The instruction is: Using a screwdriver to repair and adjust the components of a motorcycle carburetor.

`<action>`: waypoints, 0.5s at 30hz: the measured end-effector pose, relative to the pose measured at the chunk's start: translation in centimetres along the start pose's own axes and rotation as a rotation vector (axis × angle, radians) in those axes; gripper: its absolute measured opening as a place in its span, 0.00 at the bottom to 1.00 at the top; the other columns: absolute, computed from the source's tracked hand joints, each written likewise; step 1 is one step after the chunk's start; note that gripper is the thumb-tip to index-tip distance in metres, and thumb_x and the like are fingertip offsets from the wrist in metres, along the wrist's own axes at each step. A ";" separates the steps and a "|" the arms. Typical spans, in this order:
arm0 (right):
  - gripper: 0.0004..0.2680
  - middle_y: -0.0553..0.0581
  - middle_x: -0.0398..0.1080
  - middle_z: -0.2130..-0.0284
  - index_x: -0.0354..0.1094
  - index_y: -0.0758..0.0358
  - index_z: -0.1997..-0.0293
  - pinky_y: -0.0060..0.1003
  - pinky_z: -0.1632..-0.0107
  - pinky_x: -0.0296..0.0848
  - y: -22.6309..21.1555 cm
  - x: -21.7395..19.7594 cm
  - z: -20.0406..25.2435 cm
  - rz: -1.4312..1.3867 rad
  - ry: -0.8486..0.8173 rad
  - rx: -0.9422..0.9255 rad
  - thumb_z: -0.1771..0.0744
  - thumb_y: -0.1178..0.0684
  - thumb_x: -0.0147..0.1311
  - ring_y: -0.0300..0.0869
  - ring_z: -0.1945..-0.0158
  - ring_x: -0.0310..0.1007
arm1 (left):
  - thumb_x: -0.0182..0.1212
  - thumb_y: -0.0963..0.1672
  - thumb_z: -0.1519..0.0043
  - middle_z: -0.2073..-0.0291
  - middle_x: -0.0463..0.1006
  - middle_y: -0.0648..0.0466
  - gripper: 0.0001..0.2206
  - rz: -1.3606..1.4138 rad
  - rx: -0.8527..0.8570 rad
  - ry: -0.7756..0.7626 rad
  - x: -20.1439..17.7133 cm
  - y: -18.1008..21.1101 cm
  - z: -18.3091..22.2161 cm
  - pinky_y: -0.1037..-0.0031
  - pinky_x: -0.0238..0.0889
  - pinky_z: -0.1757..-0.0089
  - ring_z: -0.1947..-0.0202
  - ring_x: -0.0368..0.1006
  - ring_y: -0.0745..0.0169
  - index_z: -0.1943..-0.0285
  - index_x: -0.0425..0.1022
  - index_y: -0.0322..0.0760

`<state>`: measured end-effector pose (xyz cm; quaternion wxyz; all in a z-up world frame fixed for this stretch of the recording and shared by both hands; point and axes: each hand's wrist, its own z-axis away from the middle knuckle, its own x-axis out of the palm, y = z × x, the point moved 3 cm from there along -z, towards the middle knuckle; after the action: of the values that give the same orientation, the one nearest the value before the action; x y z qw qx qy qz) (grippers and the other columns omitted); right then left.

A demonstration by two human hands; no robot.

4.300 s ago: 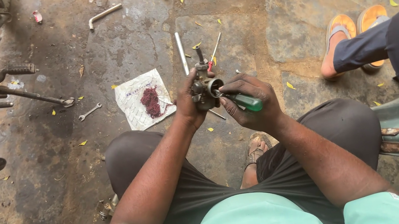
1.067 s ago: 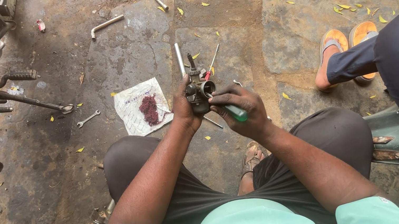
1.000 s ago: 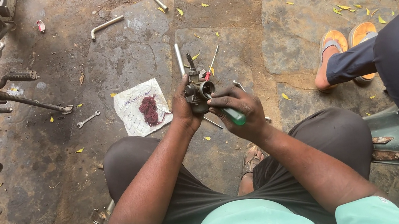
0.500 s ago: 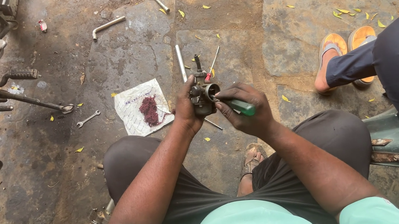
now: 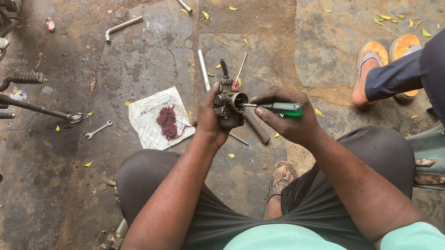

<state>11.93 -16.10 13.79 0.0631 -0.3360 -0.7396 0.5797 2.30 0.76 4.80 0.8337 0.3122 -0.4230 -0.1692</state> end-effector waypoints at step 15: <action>0.06 0.54 0.78 0.59 0.75 0.64 0.52 0.32 0.50 0.80 2.3 -0.2 0.0 -0.239 -0.028 0.131 0.32 0.57 0.62 0.38 0.53 0.80 | 0.52 0.61 0.39 0.69 0.80 0.52 0.26 -0.076 -0.007 -0.046 0.0 -0.1 0.1 0.64 0.69 0.71 0.70 0.76 0.59 0.54 0.79 0.41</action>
<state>13.13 -15.96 11.76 0.1429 -0.2326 -0.7358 0.6198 2.20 0.66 4.84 0.8179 0.3210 -0.4292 -0.2093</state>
